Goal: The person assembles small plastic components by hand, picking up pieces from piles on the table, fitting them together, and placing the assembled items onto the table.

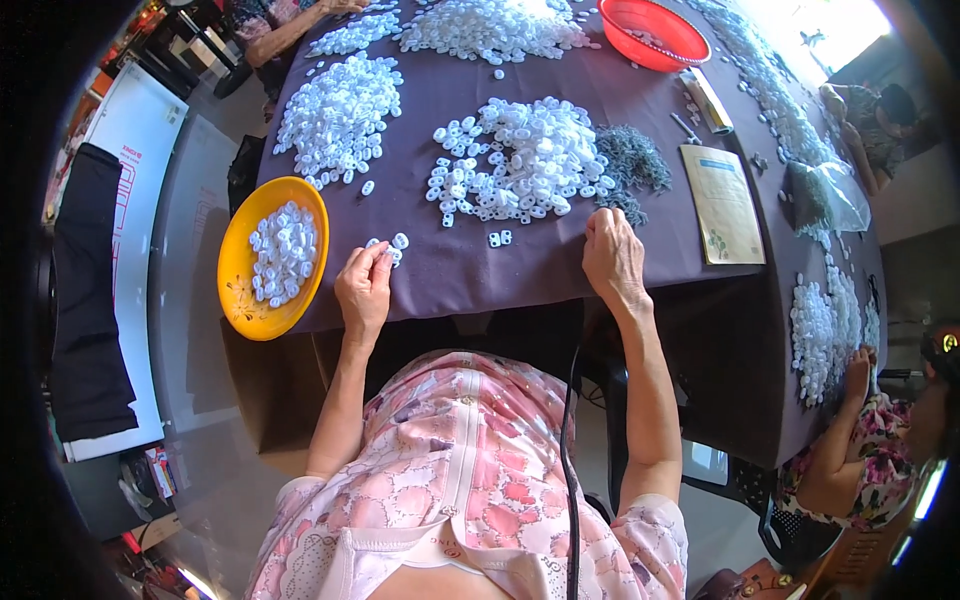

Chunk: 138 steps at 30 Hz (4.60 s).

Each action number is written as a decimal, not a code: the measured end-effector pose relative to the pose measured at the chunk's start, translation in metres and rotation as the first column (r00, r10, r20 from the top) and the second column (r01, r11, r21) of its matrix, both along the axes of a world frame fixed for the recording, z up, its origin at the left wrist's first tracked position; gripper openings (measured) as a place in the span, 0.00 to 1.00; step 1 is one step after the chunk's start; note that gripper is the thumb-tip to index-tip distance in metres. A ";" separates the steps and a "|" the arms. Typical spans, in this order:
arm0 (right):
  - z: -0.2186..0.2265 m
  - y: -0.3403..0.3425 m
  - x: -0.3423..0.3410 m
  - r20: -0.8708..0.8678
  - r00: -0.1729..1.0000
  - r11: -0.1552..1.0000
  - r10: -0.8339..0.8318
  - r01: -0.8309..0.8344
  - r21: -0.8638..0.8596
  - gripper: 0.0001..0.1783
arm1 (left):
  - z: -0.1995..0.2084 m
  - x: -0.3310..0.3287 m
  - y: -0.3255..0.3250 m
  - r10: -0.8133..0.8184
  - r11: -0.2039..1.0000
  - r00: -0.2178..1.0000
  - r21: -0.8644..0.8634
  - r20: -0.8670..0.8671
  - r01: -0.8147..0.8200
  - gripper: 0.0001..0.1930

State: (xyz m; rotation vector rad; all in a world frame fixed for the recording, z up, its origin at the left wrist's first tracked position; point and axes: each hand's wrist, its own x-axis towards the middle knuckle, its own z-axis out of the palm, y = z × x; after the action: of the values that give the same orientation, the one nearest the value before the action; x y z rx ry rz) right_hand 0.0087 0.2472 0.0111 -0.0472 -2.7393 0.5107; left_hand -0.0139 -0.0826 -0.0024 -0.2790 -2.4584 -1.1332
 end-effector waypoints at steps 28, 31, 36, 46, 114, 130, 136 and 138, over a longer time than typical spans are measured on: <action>-0.010 0.012 -0.006 -0.095 0.990 0.929 -0.104 0.062 -0.366 0.05 | -0.002 -0.002 0.000 -0.015 0.999 1.000 -0.029 -0.013 0.014 0.06; -0.009 0.015 -0.005 -0.166 0.980 0.918 -0.106 0.033 -0.396 0.02 | -0.001 -0.002 0.001 -0.022 1.000 1.000 -0.010 -0.016 0.022 0.06; -0.004 0.009 0.003 -0.186 0.971 0.886 -0.153 0.051 -0.461 0.03 | -0.001 -0.001 0.001 -0.015 0.998 1.000 0.057 -0.020 0.016 0.06; 0.004 -0.039 0.016 -0.237 0.968 0.874 0.081 -0.184 -0.450 0.06 | 0.011 -0.001 0.073 -0.309 0.951 0.950 -0.009 -0.043 0.309 0.05; -0.011 -0.118 0.030 -0.104 0.988 0.382 0.118 -0.141 -0.913 0.06 | 0.012 0.024 0.079 -0.616 0.516 0.649 0.852 0.446 -0.095 0.07; -0.020 -0.109 0.032 -0.104 0.972 0.511 0.212 -0.200 -0.836 0.07 | 0.005 0.032 0.083 -0.578 0.589 0.699 0.808 0.422 0.000 0.04; -0.018 -0.108 0.033 -0.088 0.972 0.442 0.217 -0.179 -0.879 0.09 | 0.013 0.029 0.080 -0.585 0.542 0.676 0.836 0.448 -0.086 0.06; -0.016 -0.108 0.033 -0.084 0.975 0.465 0.205 -0.173 -0.868 0.09 | 0.013 0.029 0.080 -0.593 0.535 0.662 0.839 0.458 -0.101 0.06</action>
State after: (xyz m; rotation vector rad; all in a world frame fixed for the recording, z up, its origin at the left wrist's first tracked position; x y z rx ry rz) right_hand 0.0414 0.1391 -0.0054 0.0020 -2.1827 1.9499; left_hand 0.0147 -0.0030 0.0107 0.1192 -2.0636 -2.8516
